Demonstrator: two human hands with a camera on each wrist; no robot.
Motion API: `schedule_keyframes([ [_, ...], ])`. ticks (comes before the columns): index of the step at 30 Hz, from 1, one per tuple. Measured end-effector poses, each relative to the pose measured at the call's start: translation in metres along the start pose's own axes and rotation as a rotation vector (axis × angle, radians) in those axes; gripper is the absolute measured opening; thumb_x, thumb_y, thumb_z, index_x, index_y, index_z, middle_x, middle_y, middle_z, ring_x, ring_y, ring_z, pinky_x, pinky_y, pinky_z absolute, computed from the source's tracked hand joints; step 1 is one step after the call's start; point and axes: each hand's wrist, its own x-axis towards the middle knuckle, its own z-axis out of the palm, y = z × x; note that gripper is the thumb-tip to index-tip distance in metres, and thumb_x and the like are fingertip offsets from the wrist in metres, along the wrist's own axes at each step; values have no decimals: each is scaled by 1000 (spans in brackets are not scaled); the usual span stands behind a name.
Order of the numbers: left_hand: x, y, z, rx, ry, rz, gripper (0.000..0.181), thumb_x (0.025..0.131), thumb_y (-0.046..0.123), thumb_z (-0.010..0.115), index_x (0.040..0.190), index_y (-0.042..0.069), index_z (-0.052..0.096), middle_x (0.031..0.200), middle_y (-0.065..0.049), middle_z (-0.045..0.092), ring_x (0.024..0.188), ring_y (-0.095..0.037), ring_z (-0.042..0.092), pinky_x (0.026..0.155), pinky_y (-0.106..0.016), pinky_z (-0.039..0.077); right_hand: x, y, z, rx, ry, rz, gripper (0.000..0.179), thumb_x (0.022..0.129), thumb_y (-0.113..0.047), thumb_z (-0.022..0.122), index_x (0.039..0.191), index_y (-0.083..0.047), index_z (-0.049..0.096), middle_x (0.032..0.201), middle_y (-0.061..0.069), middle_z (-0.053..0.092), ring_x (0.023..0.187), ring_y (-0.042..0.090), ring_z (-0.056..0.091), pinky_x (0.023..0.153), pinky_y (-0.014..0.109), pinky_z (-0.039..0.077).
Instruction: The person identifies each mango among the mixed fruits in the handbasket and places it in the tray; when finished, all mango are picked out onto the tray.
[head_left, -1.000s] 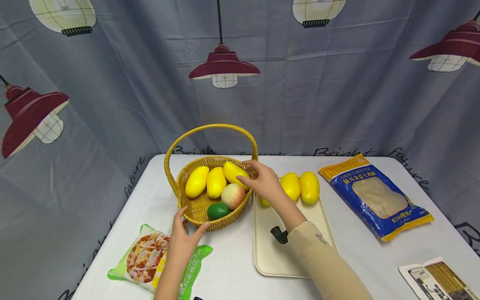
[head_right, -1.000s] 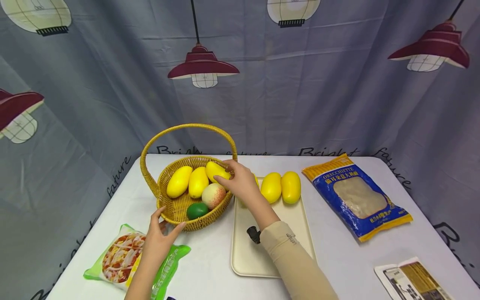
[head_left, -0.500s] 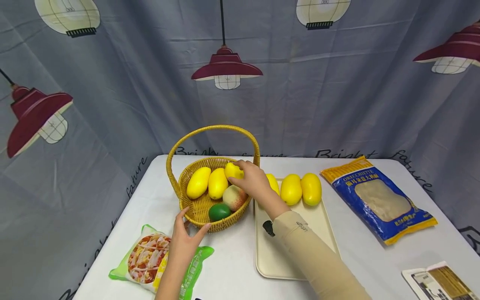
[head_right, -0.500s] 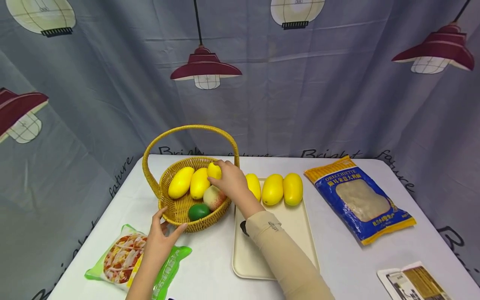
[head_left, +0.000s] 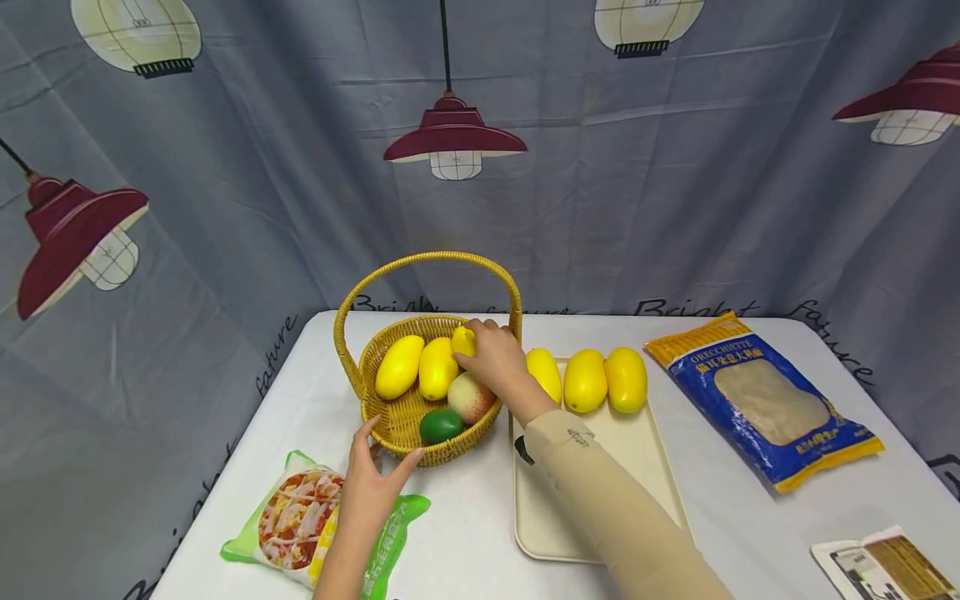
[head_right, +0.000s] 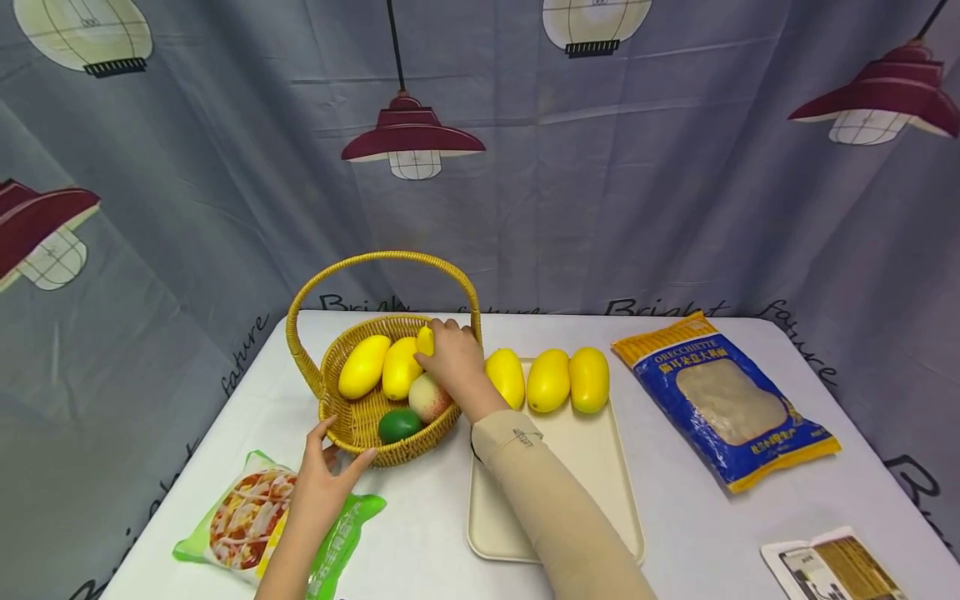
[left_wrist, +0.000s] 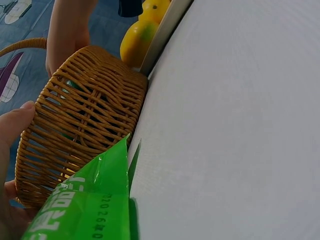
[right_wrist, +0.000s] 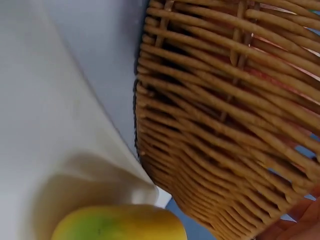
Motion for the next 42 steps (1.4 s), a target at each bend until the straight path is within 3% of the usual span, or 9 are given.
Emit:
schedule_keyframes([
  [13, -2, 0, 1, -1, 13, 5, 93, 80, 57, 72, 151, 20, 23, 153, -18, 27, 131, -40, 41, 100, -57, 39, 9, 1, 10, 60, -29, 44, 58, 88, -44, 68, 133, -9, 56, 124, 12, 60, 113, 34, 51, 98, 43, 42],
  [19, -2, 1, 1, -4, 10, 10, 92, 81, 55, 72, 151, 21, 23, 153, -19, 27, 131, -41, 41, 100, -58, 39, 9, 2, 13, 34, -59, 54, 54, 88, -42, 68, 131, -11, 59, 124, 9, 61, 112, 32, 53, 95, 42, 44],
  [29, -2, -2, 0, 2, 24, 15, 96, 77, 63, 70, 150, 22, 24, 151, -18, 30, 130, -40, 42, 99, -58, 39, 10, 2, 10, 84, -101, 57, 53, 86, -26, 72, 134, -9, 56, 128, 12, 59, 113, 30, 56, 97, 43, 44],
  [35, -4, -2, 0, 0, 28, 17, 95, 77, 63, 70, 150, 22, 24, 152, -17, 29, 131, -39, 41, 100, -57, 39, 10, 3, 12, 52, -132, 54, 59, 86, -28, 73, 137, -9, 53, 131, 13, 56, 115, 29, 55, 97, 42, 44],
  [42, -3, 0, 0, 4, 24, 34, 95, 79, 61, 70, 150, 20, 23, 153, -19, 27, 131, -40, 41, 100, -58, 39, 10, 4, 15, 37, -105, 49, 58, 85, -30, 74, 136, -10, 54, 127, 13, 57, 112, 31, 56, 94, 43, 46],
])
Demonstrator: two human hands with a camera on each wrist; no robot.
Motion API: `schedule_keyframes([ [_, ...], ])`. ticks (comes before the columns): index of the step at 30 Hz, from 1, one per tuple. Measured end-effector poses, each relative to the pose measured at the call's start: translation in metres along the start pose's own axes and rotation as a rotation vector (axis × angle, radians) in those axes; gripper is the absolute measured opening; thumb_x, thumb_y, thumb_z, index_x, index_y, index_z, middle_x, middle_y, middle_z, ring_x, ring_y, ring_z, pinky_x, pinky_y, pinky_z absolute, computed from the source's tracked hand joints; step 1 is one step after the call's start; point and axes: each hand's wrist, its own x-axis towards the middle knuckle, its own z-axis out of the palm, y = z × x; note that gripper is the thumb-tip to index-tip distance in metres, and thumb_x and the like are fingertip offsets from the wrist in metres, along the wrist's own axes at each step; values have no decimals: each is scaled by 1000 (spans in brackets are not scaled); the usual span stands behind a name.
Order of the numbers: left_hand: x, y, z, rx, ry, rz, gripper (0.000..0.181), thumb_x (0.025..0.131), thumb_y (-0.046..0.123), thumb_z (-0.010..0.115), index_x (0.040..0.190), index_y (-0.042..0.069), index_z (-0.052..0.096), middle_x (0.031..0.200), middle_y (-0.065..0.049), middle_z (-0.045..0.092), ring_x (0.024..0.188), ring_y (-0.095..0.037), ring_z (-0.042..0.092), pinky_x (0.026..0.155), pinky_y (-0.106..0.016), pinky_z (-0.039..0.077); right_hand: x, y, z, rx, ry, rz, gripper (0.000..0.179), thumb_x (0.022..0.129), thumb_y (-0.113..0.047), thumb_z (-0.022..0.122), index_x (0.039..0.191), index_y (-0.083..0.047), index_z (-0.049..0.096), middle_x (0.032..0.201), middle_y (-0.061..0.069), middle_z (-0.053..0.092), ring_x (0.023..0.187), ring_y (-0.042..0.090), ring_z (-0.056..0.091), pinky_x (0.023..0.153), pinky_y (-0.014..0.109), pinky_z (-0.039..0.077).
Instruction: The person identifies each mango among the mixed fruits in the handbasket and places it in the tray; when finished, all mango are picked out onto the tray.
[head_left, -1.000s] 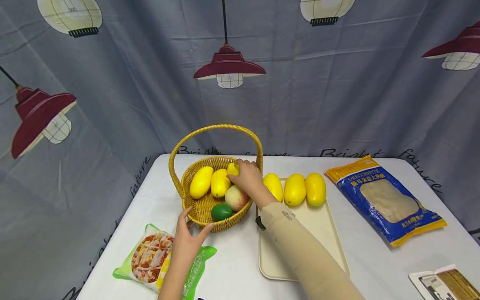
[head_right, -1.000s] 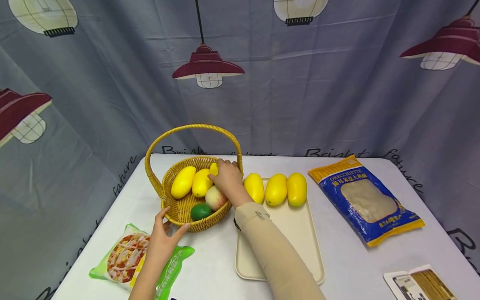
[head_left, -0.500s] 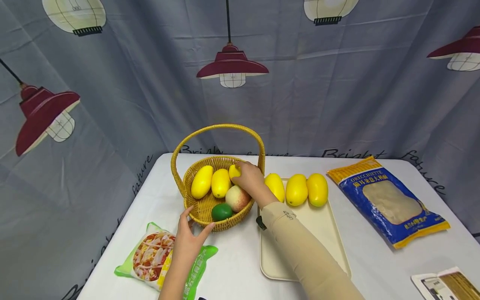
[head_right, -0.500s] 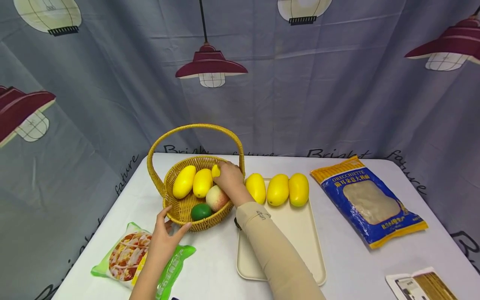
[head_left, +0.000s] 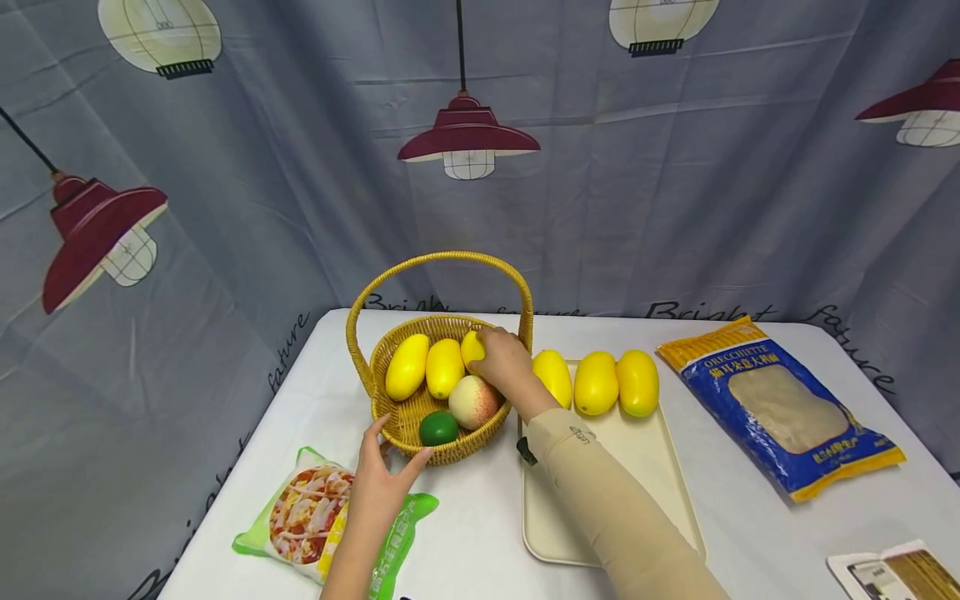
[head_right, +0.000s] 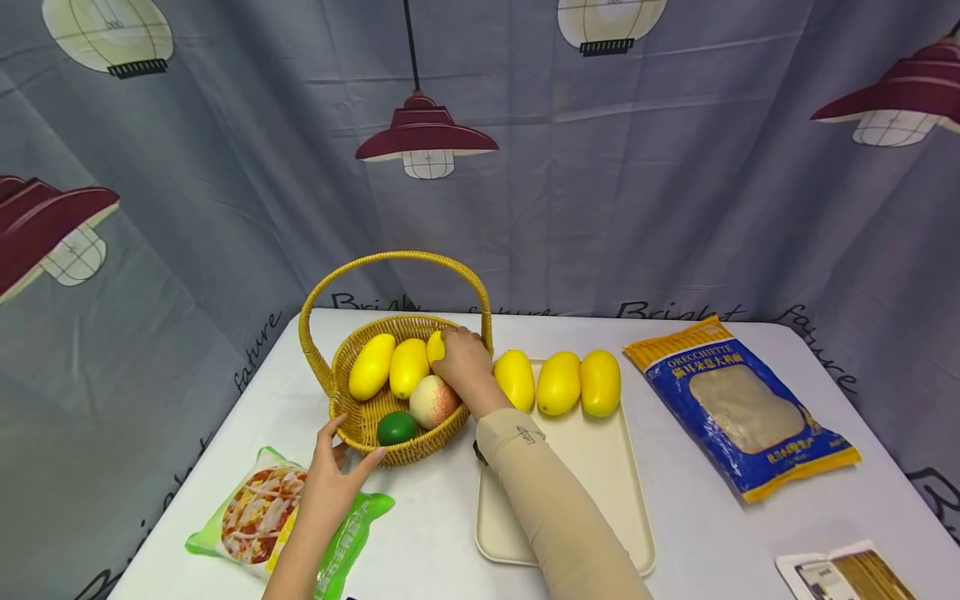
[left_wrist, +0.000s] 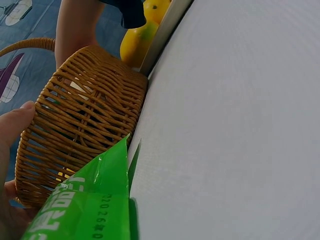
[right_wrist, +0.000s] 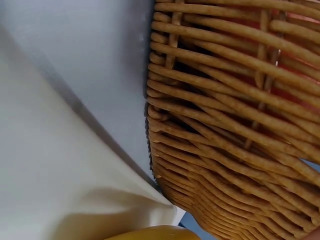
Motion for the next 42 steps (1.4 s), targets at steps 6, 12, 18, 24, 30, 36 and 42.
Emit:
schedule_keyframes([
  [6, 0, 1, 1, -3, -9, 5, 93, 79, 59, 70, 150, 20, 24, 153, -18, 26, 131, -39, 40, 101, -58, 38, -4, 3, 1, 11, 66, -12, 56, 85, -31, 74, 134, -10, 56, 122, 13, 57, 109, 32, 55, 92, 45, 47],
  [12, -1, 1, 2, -1, -8, -5, 94, 78, 62, 69, 150, 21, 24, 152, -18, 28, 131, -40, 41, 100, -58, 38, -9, 4, -1, 47, 208, -76, 55, 86, -31, 74, 133, -11, 56, 123, 12, 57, 108, 32, 55, 92, 43, 47],
  [18, -1, 1, 2, 1, -5, -4, 95, 78, 63, 69, 150, 20, 24, 152, -18, 28, 130, -40, 41, 99, -58, 39, -14, 4, -7, 120, 321, -120, 57, 85, -31, 75, 134, -10, 56, 126, 13, 57, 111, 32, 57, 92, 45, 48],
  [24, -2, 1, 2, 0, 4, 5, 94, 78, 63, 69, 150, 21, 25, 151, -18, 30, 130, -39, 42, 98, -59, 40, -25, -1, -20, 291, 356, -135, 59, 85, -32, 75, 135, -11, 55, 129, 10, 57, 113, 28, 55, 94, 42, 47],
  [30, -1, 0, 2, -8, -8, -12, 97, 77, 66, 68, 150, 23, 23, 152, -16, 28, 131, -39, 41, 98, -59, 40, -43, -2, -34, 565, 313, -111, 59, 85, -32, 76, 136, -14, 54, 133, 3, 55, 109, 21, 57, 88, 36, 52],
  [36, 0, -1, 1, -1, -18, -24, 98, 76, 66, 68, 151, 23, 22, 153, -17, 27, 131, -39, 40, 99, -59, 39, -66, 7, -43, 721, 287, -90, 57, 84, -29, 77, 135, -17, 55, 130, -2, 56, 109, 19, 56, 88, 36, 51],
  [42, 0, 0, -1, -9, -16, -20, 100, 75, 68, 68, 150, 22, 22, 154, -16, 25, 132, -39, 39, 101, -58, 38, -90, 21, -49, 749, 295, -48, 56, 83, -32, 78, 133, -17, 57, 131, -1, 56, 110, 22, 55, 88, 40, 50],
])
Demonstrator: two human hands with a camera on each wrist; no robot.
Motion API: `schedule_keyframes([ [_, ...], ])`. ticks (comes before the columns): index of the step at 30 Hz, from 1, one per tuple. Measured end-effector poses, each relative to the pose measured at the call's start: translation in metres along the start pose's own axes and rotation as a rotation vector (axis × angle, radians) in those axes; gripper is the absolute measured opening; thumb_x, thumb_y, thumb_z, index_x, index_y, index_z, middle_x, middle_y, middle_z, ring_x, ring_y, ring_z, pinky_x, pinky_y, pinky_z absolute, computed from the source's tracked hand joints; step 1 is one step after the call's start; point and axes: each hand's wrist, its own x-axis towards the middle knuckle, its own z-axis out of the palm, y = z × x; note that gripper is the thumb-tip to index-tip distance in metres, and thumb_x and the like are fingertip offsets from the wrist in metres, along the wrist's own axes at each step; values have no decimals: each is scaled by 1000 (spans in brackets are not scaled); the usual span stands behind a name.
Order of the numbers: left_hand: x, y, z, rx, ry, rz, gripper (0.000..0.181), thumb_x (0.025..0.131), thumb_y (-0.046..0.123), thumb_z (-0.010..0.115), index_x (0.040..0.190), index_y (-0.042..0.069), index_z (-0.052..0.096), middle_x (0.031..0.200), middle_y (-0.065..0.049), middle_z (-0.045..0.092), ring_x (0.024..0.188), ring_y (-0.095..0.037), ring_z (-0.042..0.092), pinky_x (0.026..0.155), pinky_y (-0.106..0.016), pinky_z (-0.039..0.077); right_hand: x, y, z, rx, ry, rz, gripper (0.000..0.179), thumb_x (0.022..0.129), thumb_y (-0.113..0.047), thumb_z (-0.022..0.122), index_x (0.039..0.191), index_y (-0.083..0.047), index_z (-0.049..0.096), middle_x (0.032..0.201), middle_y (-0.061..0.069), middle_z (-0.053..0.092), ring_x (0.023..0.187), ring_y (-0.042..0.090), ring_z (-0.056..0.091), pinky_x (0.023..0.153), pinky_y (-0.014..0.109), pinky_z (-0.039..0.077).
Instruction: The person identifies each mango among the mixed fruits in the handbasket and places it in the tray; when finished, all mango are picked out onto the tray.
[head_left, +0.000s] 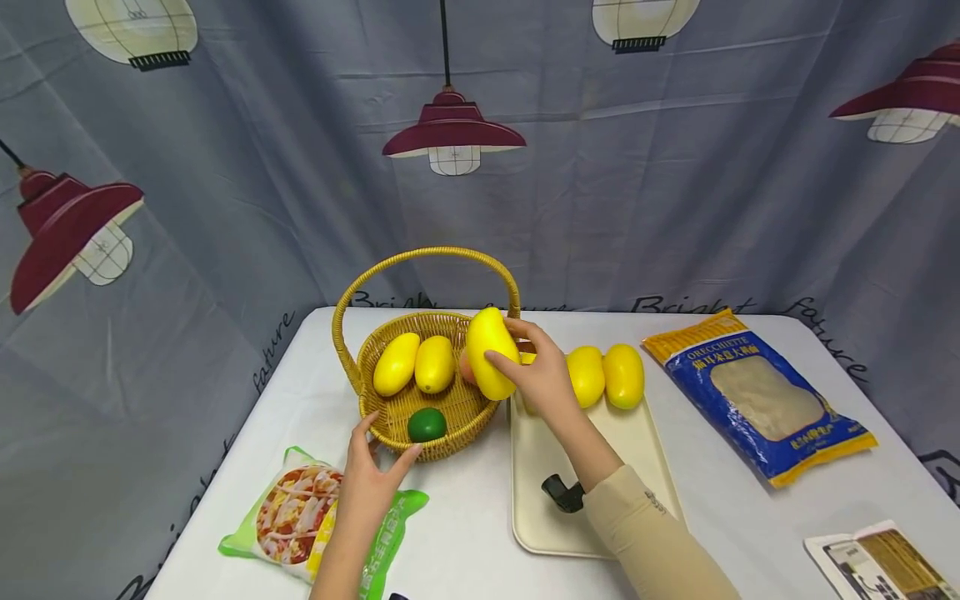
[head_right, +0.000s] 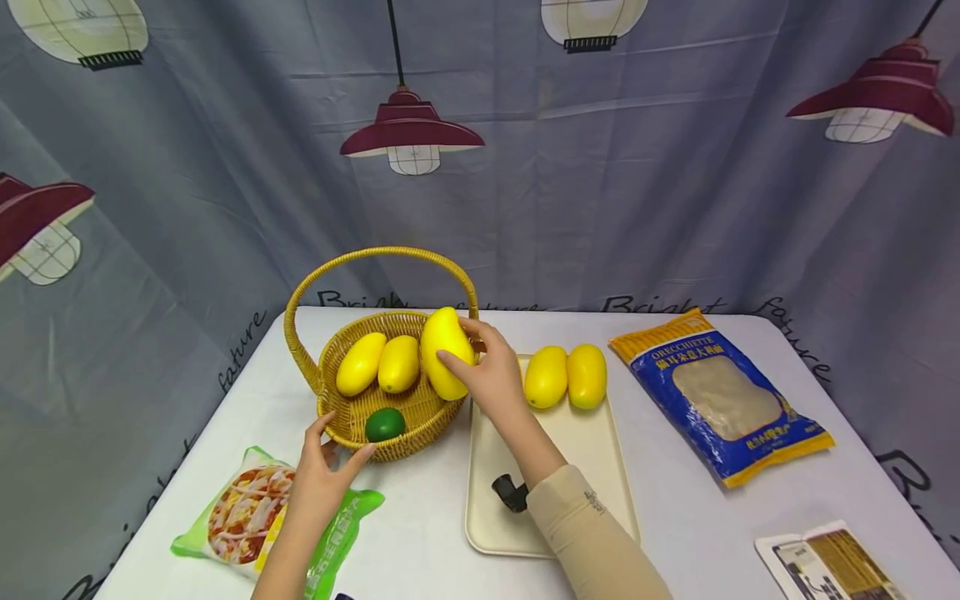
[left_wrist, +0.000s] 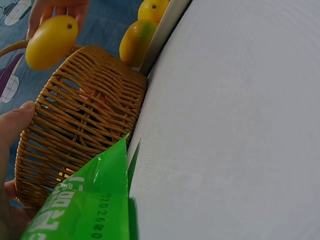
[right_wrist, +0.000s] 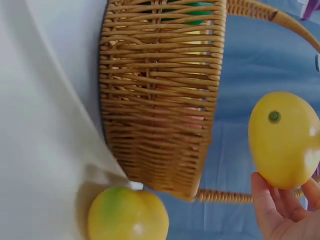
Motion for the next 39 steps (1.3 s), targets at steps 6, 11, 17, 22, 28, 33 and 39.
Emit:
schedule_keyframes([
  [6, 0, 0, -1, -13, -6, 2, 102, 73, 70, 67, 150, 22, 22, 155, -15, 24, 132, -38, 39, 101, -57, 39, -17, 6, -18, -16, -1, 77, 59, 83, -33, 77, 135, -18, 54, 133, 3, 54, 113, 27, 54, 87, 44, 51],
  [11, 0, 0, -1, -7, -18, -8, 103, 73, 71, 67, 151, 21, 21, 154, -16, 25, 132, -38, 39, 100, -57, 38, -32, 16, -28, -65, 9, 137, 59, 83, -30, 78, 135, -17, 54, 130, 7, 55, 112, 28, 53, 88, 45, 49],
  [17, 0, 1, -3, -10, -18, 6, 98, 77, 65, 68, 151, 19, 21, 153, -17, 25, 133, -38, 38, 101, -57, 38, -53, 34, -33, -66, 6, 215, 60, 83, -24, 78, 135, -11, 53, 127, 14, 56, 113, 32, 53, 96, 45, 45],
  [22, 1, -1, -1, -24, -11, 23, 96, 79, 62, 69, 151, 18, 22, 154, -17, 23, 133, -37, 38, 101, -56, 38, -69, 40, -34, -69, -1, 307, 62, 83, -25, 78, 138, -11, 51, 123, 16, 57, 107, 30, 54, 88, 41, 47],
  [28, 1, 1, -1, -14, -15, 21, 99, 77, 65, 68, 151, 19, 22, 153, -17, 24, 132, -39, 39, 100, -57, 39, -83, 48, -33, -147, -42, 376, 65, 85, -29, 76, 140, -11, 48, 118, 14, 57, 98, 26, 54, 76, 34, 48],
  [33, 1, 2, -2, -14, -24, 15, 99, 77, 66, 67, 151, 18, 21, 153, -18, 25, 132, -39, 39, 100, -57, 39, -90, 54, -30, -154, -70, 388, 65, 85, -29, 75, 140, -11, 46, 116, 14, 56, 94, 24, 56, 71, 31, 48],
  [39, 2, 2, -1, -12, -23, 15, 98, 78, 65, 68, 151, 19, 21, 153, -17, 26, 132, -39, 39, 99, -57, 40, -94, 55, -26, -157, -99, 368, 65, 86, -29, 74, 140, -7, 45, 113, 16, 56, 90, 23, 56, 70, 31, 48],
])
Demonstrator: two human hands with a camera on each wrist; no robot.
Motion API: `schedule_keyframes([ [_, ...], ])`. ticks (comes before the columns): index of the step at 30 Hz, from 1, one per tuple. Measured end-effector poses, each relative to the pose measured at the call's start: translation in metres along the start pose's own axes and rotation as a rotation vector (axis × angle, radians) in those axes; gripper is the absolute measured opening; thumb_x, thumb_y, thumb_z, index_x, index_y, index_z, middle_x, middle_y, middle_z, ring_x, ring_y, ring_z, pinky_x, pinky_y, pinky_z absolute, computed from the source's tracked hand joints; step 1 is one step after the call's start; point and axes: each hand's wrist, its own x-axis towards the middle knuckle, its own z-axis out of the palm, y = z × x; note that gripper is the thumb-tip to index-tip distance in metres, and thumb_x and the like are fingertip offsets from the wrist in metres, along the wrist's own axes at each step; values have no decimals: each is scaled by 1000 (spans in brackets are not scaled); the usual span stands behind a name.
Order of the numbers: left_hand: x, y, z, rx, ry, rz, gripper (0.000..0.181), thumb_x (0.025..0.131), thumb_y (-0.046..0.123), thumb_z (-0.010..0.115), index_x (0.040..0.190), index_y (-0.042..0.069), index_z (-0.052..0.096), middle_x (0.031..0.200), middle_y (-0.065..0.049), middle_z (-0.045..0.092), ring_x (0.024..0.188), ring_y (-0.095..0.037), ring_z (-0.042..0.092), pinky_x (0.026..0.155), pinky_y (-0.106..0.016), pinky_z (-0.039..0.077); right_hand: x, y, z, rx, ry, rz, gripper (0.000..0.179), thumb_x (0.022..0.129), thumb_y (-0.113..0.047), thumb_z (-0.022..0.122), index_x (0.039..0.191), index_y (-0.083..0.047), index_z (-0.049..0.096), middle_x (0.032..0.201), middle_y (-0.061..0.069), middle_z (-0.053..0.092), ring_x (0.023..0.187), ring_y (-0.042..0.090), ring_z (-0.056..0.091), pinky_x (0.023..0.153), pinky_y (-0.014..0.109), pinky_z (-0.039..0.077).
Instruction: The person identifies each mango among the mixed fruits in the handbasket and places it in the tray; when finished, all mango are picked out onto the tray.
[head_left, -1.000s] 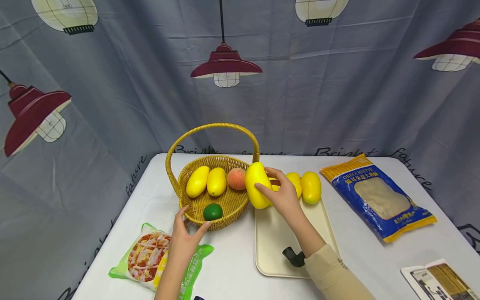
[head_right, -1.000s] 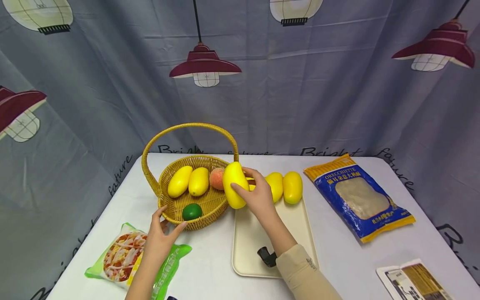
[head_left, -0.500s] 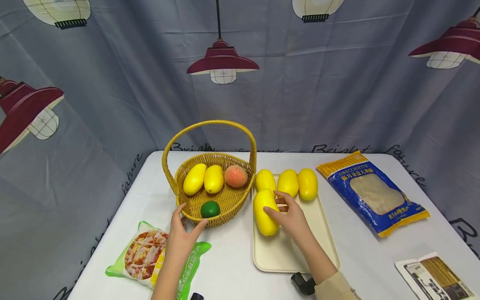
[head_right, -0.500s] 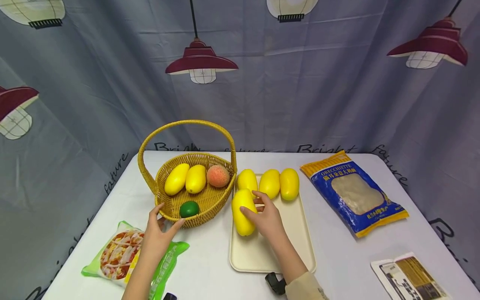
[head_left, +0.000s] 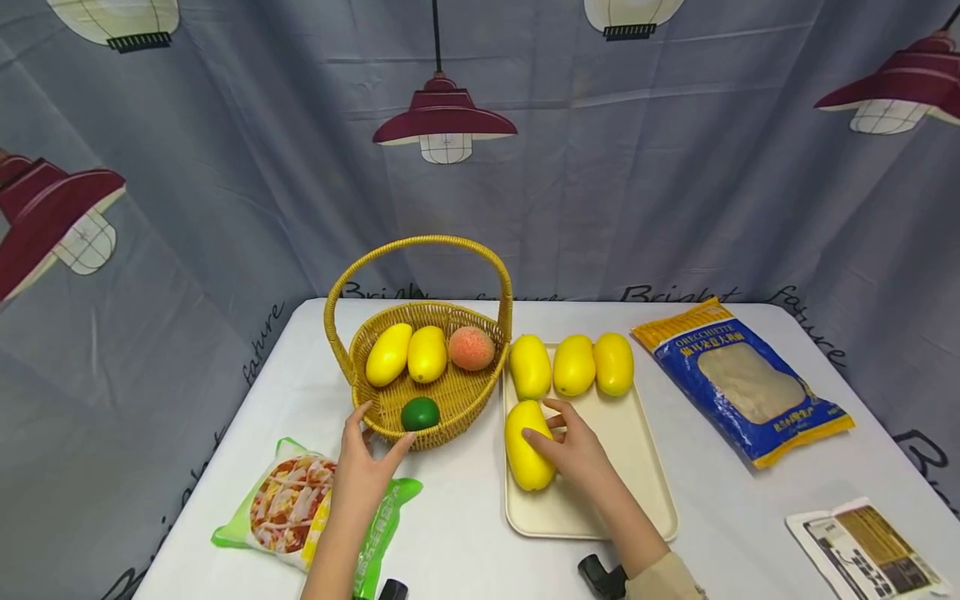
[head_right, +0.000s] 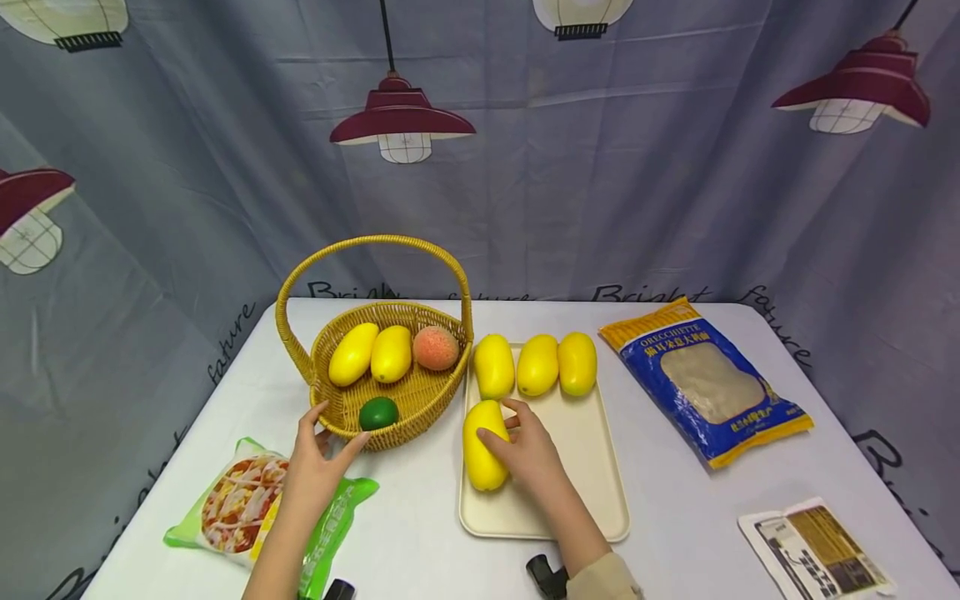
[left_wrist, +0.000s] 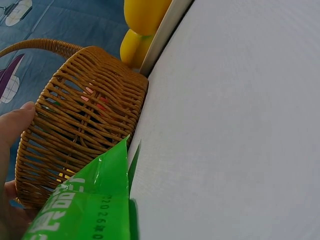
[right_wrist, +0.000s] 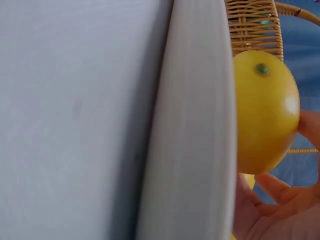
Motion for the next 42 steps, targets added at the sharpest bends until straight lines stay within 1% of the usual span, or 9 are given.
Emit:
schedule_keyframes([
  [8, 1, -1, 0, -4, 7, 3, 99, 77, 65, 67, 151, 19, 22, 153, -16, 26, 132, -38, 40, 100, -57, 40, 4, 5, 6, -48, -6, -27, 65, 88, -31, 71, 141, -6, 43, 113, 16, 55, 86, 22, 53, 68, 30, 46],
  [15, 2, -2, 1, -6, 5, -4, 98, 77, 63, 69, 151, 19, 22, 154, -16, 25, 133, -37, 39, 102, -56, 38, 4, 4, 5, -26, -40, -11, 67, 89, -33, 70, 143, -7, 40, 116, 18, 52, 83, 23, 52, 58, 31, 49],
  [18, 2, -3, 1, -9, 1, -10, 98, 77, 64, 69, 151, 20, 22, 153, -16, 25, 133, -37, 39, 103, -56, 37, 3, 3, 4, -31, -47, 0, 68, 89, -35, 69, 144, -8, 39, 119, 18, 51, 83, 23, 51, 57, 31, 50],
  [24, 3, -5, 2, -2, 2, -13, 102, 74, 70, 67, 151, 21, 21, 153, -16, 26, 133, -36, 39, 102, -56, 37, -1, 0, 1, -9, -69, 27, 74, 87, -38, 72, 146, -9, 36, 123, 19, 50, 82, 23, 51, 59, 31, 51],
  [27, 3, -5, 1, -1, 8, -8, 103, 73, 71, 67, 151, 21, 22, 152, -16, 27, 133, -37, 39, 102, -56, 38, -2, 0, 1, 13, -81, 36, 77, 86, -39, 72, 147, -10, 35, 125, 19, 49, 85, 23, 52, 60, 32, 52],
  [30, 3, -5, 1, -3, 6, -7, 101, 74, 69, 67, 151, 21, 22, 152, -16, 28, 132, -37, 40, 101, -56, 38, -3, 0, 1, 11, -85, 49, 79, 85, -41, 73, 147, -11, 34, 127, 18, 48, 86, 23, 53, 62, 33, 54],
  [36, 3, -6, 0, -9, 4, -4, 99, 76, 66, 69, 151, 20, 22, 153, -15, 26, 133, -36, 39, 102, -56, 38, -5, -2, -3, -16, -91, 78, 83, 83, -46, 73, 148, -12, 33, 130, 17, 50, 88, 23, 55, 64, 33, 55],
  [39, 3, -6, 0, -10, 4, -3, 101, 75, 68, 68, 151, 20, 22, 153, -15, 25, 133, -36, 39, 102, -56, 38, -6, -5, -7, -32, -96, 75, 84, 84, -47, 72, 148, -11, 33, 131, 18, 51, 88, 23, 56, 64, 34, 56],
  [42, 3, -6, 1, -10, 4, 1, 101, 74, 68, 68, 151, 20, 22, 154, -15, 25, 133, -36, 39, 102, -56, 38, -7, -9, -13, -64, -97, 55, 85, 84, -48, 71, 149, -10, 31, 132, 19, 52, 88, 23, 58, 64, 33, 55],
])
